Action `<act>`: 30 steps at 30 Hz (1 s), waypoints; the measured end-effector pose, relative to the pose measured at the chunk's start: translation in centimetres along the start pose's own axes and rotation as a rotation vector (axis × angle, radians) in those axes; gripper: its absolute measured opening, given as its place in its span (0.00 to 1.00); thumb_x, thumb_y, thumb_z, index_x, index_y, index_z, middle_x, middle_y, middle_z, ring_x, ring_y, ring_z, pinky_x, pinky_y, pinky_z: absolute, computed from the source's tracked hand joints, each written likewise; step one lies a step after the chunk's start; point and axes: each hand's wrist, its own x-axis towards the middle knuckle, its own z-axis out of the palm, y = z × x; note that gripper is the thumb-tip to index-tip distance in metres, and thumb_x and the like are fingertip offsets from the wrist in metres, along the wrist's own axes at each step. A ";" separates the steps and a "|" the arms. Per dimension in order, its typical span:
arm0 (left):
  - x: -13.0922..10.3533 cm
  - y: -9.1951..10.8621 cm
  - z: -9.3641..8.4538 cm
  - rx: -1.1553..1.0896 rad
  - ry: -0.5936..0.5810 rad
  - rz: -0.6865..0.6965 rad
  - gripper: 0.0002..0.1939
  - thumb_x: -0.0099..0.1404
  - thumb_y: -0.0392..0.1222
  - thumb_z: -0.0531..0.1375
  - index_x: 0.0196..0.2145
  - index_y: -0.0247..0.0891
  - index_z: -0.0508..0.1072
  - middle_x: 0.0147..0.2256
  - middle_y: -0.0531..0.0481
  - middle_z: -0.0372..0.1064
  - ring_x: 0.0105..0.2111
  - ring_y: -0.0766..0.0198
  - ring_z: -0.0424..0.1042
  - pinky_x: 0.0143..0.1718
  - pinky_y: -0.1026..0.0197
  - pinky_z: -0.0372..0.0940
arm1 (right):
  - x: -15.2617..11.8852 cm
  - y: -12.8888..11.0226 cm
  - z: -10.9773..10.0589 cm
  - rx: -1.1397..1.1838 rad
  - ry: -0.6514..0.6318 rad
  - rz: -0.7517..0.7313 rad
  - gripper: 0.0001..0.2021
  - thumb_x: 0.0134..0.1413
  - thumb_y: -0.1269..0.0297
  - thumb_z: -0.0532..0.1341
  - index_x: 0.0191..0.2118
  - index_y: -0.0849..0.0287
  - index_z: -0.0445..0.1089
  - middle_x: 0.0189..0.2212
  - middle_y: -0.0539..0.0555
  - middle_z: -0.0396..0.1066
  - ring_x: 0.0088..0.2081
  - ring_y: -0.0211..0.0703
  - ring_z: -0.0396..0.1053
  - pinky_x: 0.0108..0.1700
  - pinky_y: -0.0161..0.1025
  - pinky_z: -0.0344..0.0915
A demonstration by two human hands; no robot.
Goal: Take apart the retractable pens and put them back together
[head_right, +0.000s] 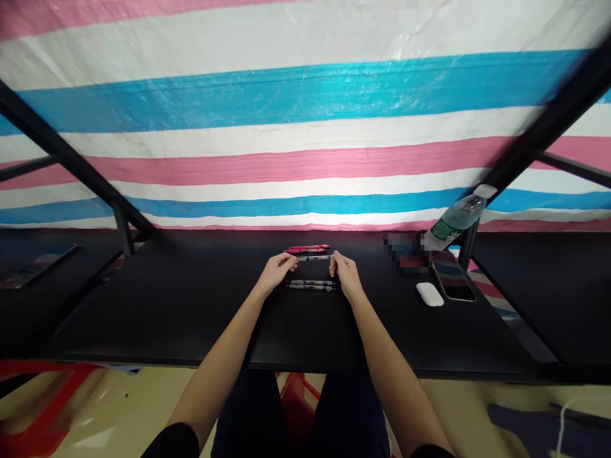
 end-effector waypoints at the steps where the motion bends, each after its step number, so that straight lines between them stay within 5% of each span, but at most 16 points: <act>1: 0.0 0.0 0.0 0.000 -0.005 -0.002 0.14 0.60 0.50 0.59 0.29 0.36 0.74 0.27 0.48 0.71 0.29 0.63 0.70 0.37 0.60 0.65 | 0.0 0.0 0.0 -0.001 -0.002 -0.001 0.25 0.49 0.42 0.63 0.16 0.57 0.60 0.14 0.46 0.56 0.17 0.33 0.55 0.21 0.35 0.53; 22: -0.7 -0.1 -0.9 0.007 -0.049 0.011 0.13 0.57 0.50 0.61 0.29 0.36 0.73 0.28 0.48 0.72 0.31 0.62 0.70 0.39 0.59 0.64 | -0.5 -0.2 -0.3 -0.281 0.084 -0.152 0.24 0.50 0.41 0.61 0.20 0.59 0.69 0.14 0.47 0.58 0.18 0.33 0.55 0.19 0.33 0.52; 30: -0.8 -0.5 -0.9 -0.075 -0.029 0.037 0.15 0.54 0.50 0.63 0.33 0.36 0.73 0.29 0.50 0.71 0.31 0.63 0.70 0.40 0.58 0.64 | -0.9 -0.6 0.6 -0.038 0.013 -0.100 0.20 0.46 0.44 0.65 0.27 0.59 0.72 0.24 0.53 0.72 0.24 0.37 0.68 0.24 0.34 0.65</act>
